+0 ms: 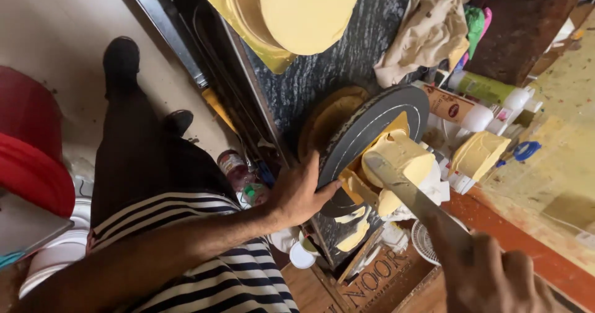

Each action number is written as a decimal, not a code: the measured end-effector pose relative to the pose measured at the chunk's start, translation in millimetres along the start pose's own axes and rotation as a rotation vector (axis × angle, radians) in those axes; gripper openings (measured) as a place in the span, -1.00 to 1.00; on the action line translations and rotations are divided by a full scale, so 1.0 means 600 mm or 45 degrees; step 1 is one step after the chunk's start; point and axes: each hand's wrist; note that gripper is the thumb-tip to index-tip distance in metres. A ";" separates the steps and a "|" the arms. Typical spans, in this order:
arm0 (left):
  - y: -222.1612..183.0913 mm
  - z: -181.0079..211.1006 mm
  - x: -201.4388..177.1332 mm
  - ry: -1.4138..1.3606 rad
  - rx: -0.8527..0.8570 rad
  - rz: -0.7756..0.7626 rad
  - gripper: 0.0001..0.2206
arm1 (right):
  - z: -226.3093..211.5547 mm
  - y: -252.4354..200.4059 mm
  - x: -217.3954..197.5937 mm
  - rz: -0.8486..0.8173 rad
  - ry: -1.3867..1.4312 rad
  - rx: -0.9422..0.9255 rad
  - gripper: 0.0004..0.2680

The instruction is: Apply frosting to the sides and tops of multiple small round cakes using a spatula and turntable.

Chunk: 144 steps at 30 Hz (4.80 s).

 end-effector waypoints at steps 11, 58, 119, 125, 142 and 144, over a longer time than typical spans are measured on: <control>-0.017 -0.013 0.012 0.118 0.128 0.112 -0.56 | 0.041 0.029 0.026 0.096 0.240 0.026 -0.51; 0.132 0.135 -0.081 0.459 0.270 0.355 -0.44 | -0.092 -0.111 0.157 0.653 0.161 -0.023 -0.62; -0.042 -0.020 -0.067 -0.334 -0.171 0.233 -0.32 | -0.486 -0.056 0.194 0.439 2.706 0.777 -0.40; -0.121 -0.010 0.038 -0.349 -0.656 0.290 -0.31 | -0.466 -0.051 0.179 0.427 2.756 0.697 -0.37; -0.105 -0.036 -0.003 -0.173 -0.484 -0.108 -0.39 | -0.509 -0.089 0.216 0.895 2.920 0.894 -0.42; -0.081 -0.051 -0.061 -0.263 -0.339 -0.082 -0.45 | -0.489 -0.128 0.284 0.704 3.014 1.051 -0.44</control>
Point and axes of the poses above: each hand's wrist, its own y-axis towards the middle knuckle, its own x-axis out of the palm, z = x × y
